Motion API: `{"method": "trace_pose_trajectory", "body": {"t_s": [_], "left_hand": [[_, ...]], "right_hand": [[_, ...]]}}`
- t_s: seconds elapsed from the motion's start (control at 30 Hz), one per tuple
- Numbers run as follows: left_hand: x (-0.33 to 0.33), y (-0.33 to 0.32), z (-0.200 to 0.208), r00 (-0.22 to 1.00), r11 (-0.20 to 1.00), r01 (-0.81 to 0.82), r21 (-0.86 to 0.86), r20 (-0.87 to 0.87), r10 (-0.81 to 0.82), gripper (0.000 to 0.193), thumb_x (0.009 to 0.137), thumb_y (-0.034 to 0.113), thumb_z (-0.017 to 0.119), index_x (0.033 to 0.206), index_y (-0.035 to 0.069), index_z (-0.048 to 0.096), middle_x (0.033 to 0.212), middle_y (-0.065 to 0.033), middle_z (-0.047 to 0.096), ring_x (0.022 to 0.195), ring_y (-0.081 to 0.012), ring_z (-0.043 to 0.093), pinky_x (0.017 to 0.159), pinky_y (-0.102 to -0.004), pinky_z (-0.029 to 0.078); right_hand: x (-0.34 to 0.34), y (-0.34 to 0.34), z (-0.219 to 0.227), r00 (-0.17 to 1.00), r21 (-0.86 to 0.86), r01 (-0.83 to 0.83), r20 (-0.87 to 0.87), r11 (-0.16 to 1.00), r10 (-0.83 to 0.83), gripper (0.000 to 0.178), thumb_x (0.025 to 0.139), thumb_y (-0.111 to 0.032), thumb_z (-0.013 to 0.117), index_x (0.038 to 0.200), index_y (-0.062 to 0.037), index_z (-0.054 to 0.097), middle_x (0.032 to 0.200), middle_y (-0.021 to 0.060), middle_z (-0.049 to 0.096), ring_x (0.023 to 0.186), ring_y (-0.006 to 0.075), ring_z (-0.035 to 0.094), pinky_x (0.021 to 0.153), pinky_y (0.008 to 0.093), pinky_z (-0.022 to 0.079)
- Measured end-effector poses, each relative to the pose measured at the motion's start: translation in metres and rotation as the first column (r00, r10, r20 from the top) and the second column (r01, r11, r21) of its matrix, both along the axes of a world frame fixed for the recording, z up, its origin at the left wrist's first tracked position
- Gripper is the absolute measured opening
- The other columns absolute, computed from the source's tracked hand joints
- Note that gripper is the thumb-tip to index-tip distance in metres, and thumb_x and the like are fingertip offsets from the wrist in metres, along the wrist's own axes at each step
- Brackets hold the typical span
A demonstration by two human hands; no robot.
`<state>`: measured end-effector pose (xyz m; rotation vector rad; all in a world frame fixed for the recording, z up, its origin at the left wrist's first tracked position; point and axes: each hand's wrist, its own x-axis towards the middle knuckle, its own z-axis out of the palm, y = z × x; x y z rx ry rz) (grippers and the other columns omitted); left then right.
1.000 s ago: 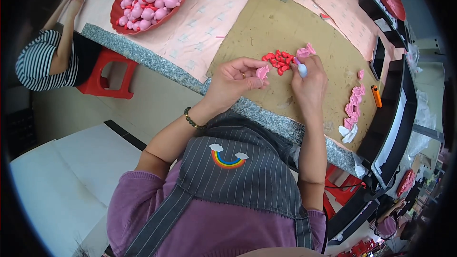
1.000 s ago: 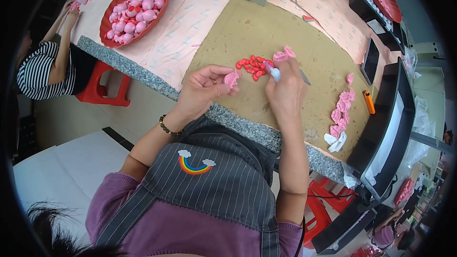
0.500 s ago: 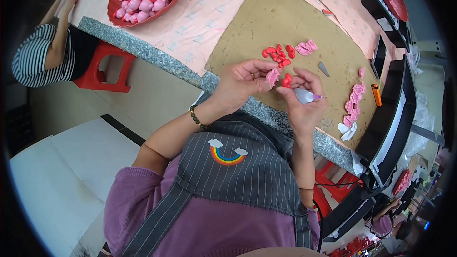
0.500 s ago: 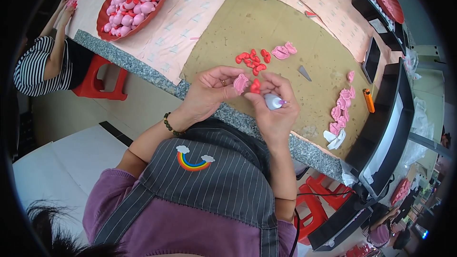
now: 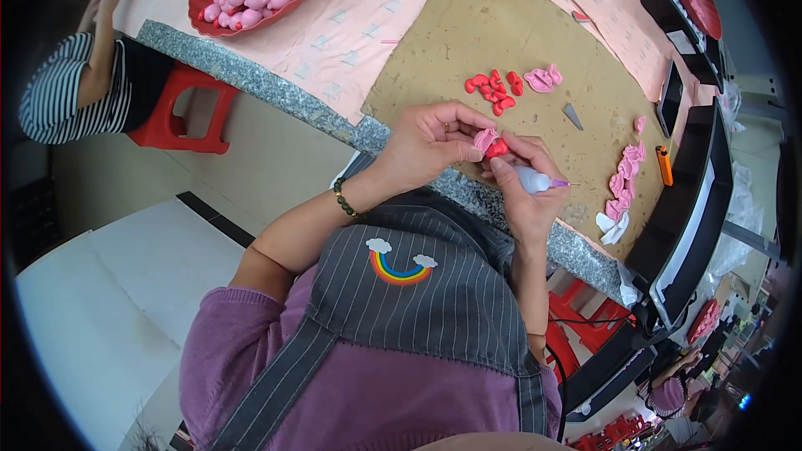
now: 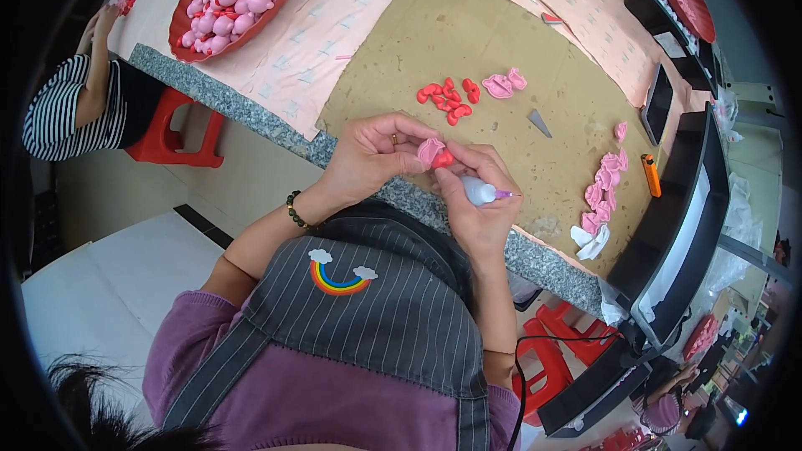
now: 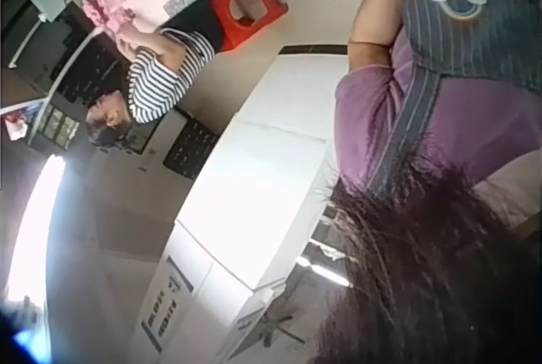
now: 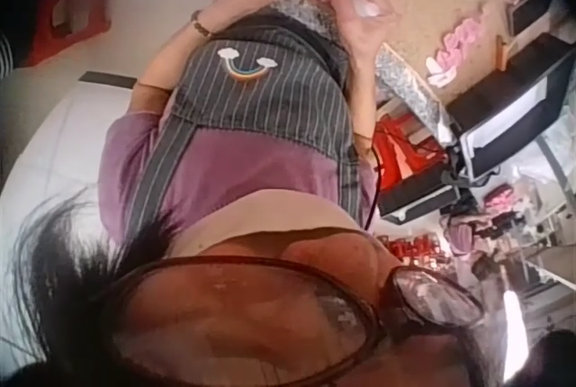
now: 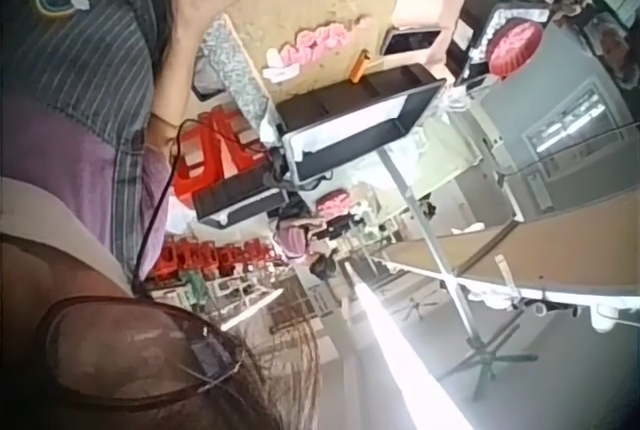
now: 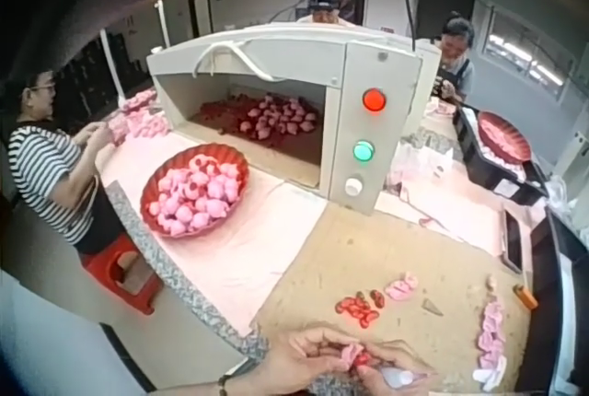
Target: Assembling small toy components using a glue bottle at a factory workbench.
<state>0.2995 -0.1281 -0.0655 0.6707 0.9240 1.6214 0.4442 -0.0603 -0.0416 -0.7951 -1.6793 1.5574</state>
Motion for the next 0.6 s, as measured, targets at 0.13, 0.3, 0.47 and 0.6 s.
{"method": "trace_pose_trajectory", "body": {"t_s": [0.13, 0.3, 0.47, 0.6], "left_hand": [[0.001, -0.002, 0.002, 0.999, 1.0, 0.026, -0.004, -0.042, -0.026, 0.024, 0.08, -0.011, 0.055, 0.102, -0.005, 0.057, 0.097, -0.0112, 0.062, 0.091, -0.0155, 0.061, 0.081, -0.0263, 0.051], [0.002, -0.003, 0.004, 0.995, 0.998, 0.052, -0.026, -0.086, -0.054, 0.02, 0.081, -0.01, 0.055, 0.1, -0.005, 0.058, 0.097, -0.0106, 0.063, 0.094, -0.0159, 0.061, 0.083, -0.0273, 0.051], [0.001, 0.003, 0.005, 0.993, 0.996, 0.046, -0.08, -0.106, -0.055, 0.023, 0.081, -0.012, 0.052, 0.102, -0.005, 0.057, 0.098, -0.0107, 0.061, 0.092, -0.0144, 0.061, 0.08, -0.0261, 0.051], [0.007, 0.002, 0.012, 0.997, 0.997, 0.073, -0.038, -0.03, -0.074, 0.026, 0.082, -0.012, 0.051, 0.106, -0.005, 0.056, 0.101, -0.0099, 0.059, 0.09, -0.0133, 0.06, 0.079, -0.0254, 0.051]], "right_hand": [[-0.002, -0.003, 0.002, 0.996, -0.124, 0.082, 0.034, 0.989, -0.078, 0.021, 0.076, 0.009, 0.061, 0.097, 0.0075, 0.059, 0.081, 0.01, 0.061, 0.067, 0.0129, 0.06, 0.056, 0.0224, 0.052], [-0.003, -0.005, -0.005, 0.992, -0.084, 0.124, 0.042, 0.989, -0.121, 0.017, 0.076, 0.008, 0.062, 0.092, 0.0075, 0.059, 0.077, 0.0103, 0.061, 0.061, 0.0128, 0.06, 0.053, 0.0222, 0.052], [-0.004, -0.009, -0.009, 0.988, -0.066, 0.146, 0.055, 0.987, -0.143, 0.015, 0.076, 0.008, 0.062, 0.09, 0.0072, 0.058, 0.077, 0.0107, 0.061, 0.059, 0.0134, 0.06, 0.051, 0.0225, 0.051], [-0.008, -0.01, -0.012, 0.967, -0.333, 0.179, -0.111, 0.926, -0.227, 0.016, 0.077, 0.005, 0.063, 0.092, 0.0071, 0.057, 0.076, 0.0122, 0.061, 0.062, 0.0158, 0.06, 0.052, 0.0259, 0.051]]}}
